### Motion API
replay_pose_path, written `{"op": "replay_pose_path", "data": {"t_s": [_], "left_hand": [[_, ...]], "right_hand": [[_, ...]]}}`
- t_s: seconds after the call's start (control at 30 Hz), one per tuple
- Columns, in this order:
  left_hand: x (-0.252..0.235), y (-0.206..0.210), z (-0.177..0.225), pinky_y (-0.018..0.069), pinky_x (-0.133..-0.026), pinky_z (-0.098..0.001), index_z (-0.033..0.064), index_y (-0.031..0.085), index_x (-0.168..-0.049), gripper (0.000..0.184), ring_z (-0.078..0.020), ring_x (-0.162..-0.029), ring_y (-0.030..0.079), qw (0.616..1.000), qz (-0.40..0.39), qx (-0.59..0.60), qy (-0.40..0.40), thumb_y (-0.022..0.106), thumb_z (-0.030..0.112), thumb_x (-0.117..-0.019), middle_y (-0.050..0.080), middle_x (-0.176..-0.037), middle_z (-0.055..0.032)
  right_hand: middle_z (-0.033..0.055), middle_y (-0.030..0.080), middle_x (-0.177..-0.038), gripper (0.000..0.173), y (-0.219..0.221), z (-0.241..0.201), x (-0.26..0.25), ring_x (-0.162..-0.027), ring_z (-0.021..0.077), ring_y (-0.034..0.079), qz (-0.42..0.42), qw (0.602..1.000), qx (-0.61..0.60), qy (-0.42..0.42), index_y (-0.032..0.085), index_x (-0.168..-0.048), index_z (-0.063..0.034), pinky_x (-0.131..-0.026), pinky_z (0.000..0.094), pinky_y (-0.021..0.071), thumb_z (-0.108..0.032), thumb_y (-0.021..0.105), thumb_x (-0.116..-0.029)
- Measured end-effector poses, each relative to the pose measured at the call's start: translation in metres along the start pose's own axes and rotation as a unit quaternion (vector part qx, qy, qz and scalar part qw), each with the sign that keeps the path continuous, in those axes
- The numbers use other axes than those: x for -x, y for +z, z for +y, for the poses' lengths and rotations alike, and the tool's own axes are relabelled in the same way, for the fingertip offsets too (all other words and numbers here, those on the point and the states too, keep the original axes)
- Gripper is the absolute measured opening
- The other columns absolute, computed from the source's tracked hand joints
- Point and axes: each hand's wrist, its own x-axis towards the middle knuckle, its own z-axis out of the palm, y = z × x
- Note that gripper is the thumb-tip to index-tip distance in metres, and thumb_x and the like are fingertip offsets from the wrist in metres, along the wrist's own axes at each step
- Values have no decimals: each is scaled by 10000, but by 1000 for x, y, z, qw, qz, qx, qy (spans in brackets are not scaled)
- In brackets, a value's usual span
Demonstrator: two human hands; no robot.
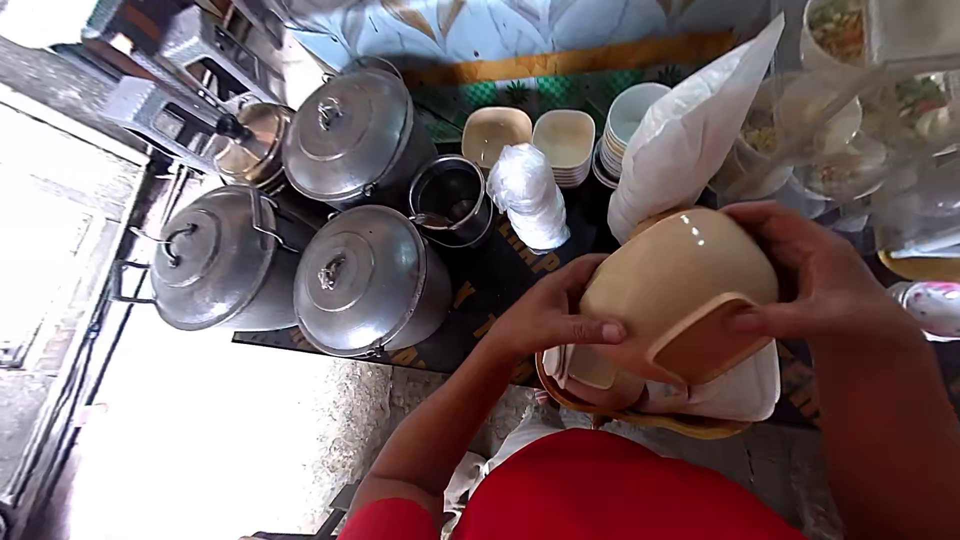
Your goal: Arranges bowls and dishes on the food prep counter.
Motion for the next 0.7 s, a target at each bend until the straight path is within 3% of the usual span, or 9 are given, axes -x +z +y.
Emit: {"op": "replay_pose_path", "data": {"t_s": [0.07,0.13,0.2,0.27,0.33,0.37,0.43,0.57,0.7], "left_hand": [[-18,-9,28,599,-812,-225,46,569,-1248,561,6,-908,694,999,-2,7,50,823,279,-804,726,-1020,97],[-38,-22,58,604,-810,-228,52,612,-1193,441,-1,-898,699,993,13,-45,112,798,150,-805,732,-999,98],[-59,-42,87,608,-836,-249,53,615,-1182,413,-13,-919,699,977,34,-120,175,794,111,-814,731,-1009,93],[-81,-68,110,619,-865,-291,44,612,-1184,410,-49,-937,713,957,93,-176,213,789,91,-818,736,-1010,65],[-112,-99,118,631,-863,-335,-5,600,-1175,422,-107,-931,730,933,172,-221,224,805,107,-823,740,-998,-14],[-130,-117,113,630,-858,-339,-19,602,-1168,435,-121,-924,733,919,220,-252,209,816,123,-817,739,-994,-46],[-169,-154,90,593,-917,-363,-26,614,-1223,518,-158,-989,715,876,305,-351,124,822,203,-807,723,-1065,-109],[-223,-203,18,443,-1083,-596,-98,507,-1392,593,-443,-1273,580,792,289,-525,-116,710,226,-939,607,-1318,-315],[-247,-228,-54,479,-997,-654,-101,512,-1352,488,-499,-1236,589,719,234,-605,-252,664,113,-940,609,-1289,-330]], "right_hand": [[-149,622,-1241,875,-2,-6,-17,-1111,-38,616,32,998,5,-57,488,-1422,-166,-928,172,553,-595,828,-738],[-69,530,-1439,996,-7,-4,-35,-1304,38,533,47,994,-5,-99,353,-1542,-92,-1090,245,488,-628,770,-812],[15,423,-1567,1029,-18,5,-45,-1423,118,443,67,996,14,-59,230,-1596,-62,-1170,325,421,-672,658,-887],[83,531,-1470,730,-29,18,-42,-1306,167,564,133,981,120,72,408,-1516,-63,-1079,389,499,-564,543,-1002],[256,636,-1250,510,-40,47,-36,-1128,391,642,156,936,237,208,570,-1323,13,-959,623,502,-415,568,-1045],[338,621,-1231,513,-46,67,-34,-1139,505,609,143,909,281,272,588,-1301,60,-959,719,452,-379,604,-1035],[421,513,-1353,669,-53,106,-30,-1289,593,478,107,859,329,378,532,-1396,92,-1051,760,351,-436,643,-1001],[375,513,-1410,825,-55,134,-35,-1354,519,474,55,820,311,478,450,-1474,78,-1118,669,345,-584,572,-997],[330,565,-1371,780,-56,140,-37,-1316,459,527,86,829,264,486,474,-1465,39,-1109,629,375,-543,643,-973]]}}
